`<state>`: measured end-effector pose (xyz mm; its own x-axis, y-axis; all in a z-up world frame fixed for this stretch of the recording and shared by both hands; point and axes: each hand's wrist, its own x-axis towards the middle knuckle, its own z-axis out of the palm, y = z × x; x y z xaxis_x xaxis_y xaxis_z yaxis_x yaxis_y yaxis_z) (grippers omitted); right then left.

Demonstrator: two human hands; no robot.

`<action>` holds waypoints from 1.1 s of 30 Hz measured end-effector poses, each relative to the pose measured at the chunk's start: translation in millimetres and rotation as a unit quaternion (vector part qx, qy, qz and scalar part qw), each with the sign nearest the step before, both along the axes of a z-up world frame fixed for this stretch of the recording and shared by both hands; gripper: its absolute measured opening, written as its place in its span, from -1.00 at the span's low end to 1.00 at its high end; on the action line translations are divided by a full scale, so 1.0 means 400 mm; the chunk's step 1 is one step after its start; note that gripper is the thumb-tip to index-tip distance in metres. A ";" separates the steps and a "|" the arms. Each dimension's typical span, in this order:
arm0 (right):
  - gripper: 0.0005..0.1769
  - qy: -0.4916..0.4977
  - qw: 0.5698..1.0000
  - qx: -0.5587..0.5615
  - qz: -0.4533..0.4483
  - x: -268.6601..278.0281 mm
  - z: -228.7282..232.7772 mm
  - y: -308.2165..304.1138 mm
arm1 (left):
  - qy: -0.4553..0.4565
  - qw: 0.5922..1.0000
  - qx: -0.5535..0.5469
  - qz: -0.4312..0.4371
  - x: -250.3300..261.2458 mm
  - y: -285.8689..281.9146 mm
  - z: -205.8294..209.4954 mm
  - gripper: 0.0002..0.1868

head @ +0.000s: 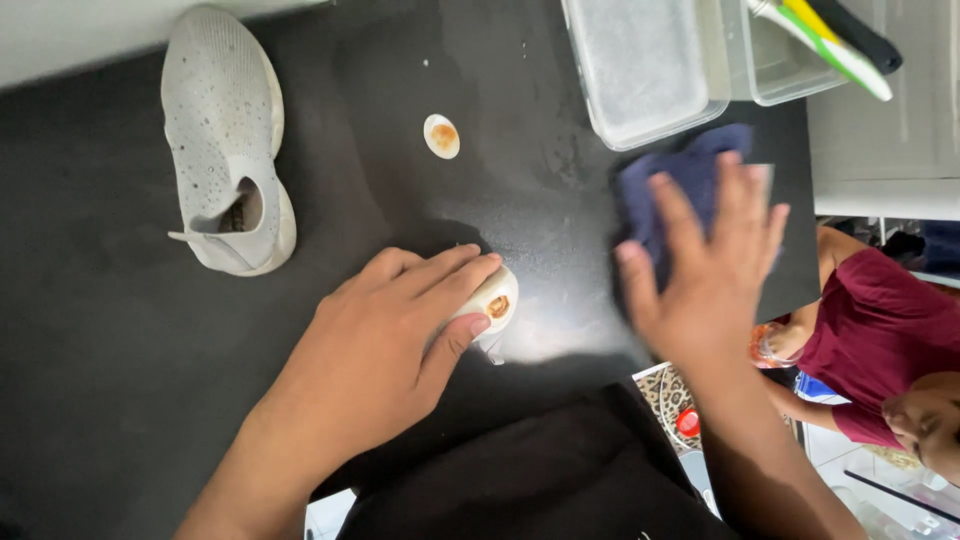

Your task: A person is performing a detailed cleaning of white shoes using a toothbrush, a small scrub brush, and cleaning solution.

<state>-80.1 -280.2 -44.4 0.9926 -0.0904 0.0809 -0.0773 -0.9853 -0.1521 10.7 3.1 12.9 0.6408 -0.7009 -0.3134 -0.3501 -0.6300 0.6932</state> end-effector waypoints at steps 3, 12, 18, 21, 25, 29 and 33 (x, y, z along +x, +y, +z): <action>-0.40 -0.030 0.999 0.003 -0.030 0.022 0.006 -0.038 | -0.031 0.999 -0.010 0.009 -0.005 0.001 -0.003 -0.52; -0.62 -0.342 0.937 -0.043 0.055 0.126 0.063 -0.150 | -0.138 0.983 -0.076 0.093 -0.042 -0.036 -0.044 -0.64; -0.83 -0.162 0.977 -0.109 0.088 0.248 0.018 -0.381 | -0.247 0.960 -0.077 0.109 -0.055 -0.052 -0.050 -0.68; -0.60 -0.143 0.943 -0.287 0.085 0.286 -0.003 -0.428 | -0.225 0.964 -0.077 0.120 -0.052 -0.051 -0.047 -0.67; -0.66 -0.081 0.989 -0.108 0.061 0.291 0.058 -0.363 | -0.196 0.969 -0.079 0.124 -0.049 -0.050 -0.046 -0.67; -0.84 -0.038 0.999 -0.015 0.012 0.301 0.074 -0.363 | -0.190 0.970 -0.085 0.125 -0.047 -0.049 -0.044 -0.67; -0.78 -0.051 0.997 -0.045 0.045 0.315 0.060 -0.367 | -0.186 0.971 -0.080 0.127 -0.048 -0.049 -0.047 -0.66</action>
<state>45.9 -426.9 -20.3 0.9827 0.0099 0.1851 0.0225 -0.9976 -0.0661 -8.5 -16.3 -5.8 0.8476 -0.5258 0.0719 -0.4417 -0.6239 0.6447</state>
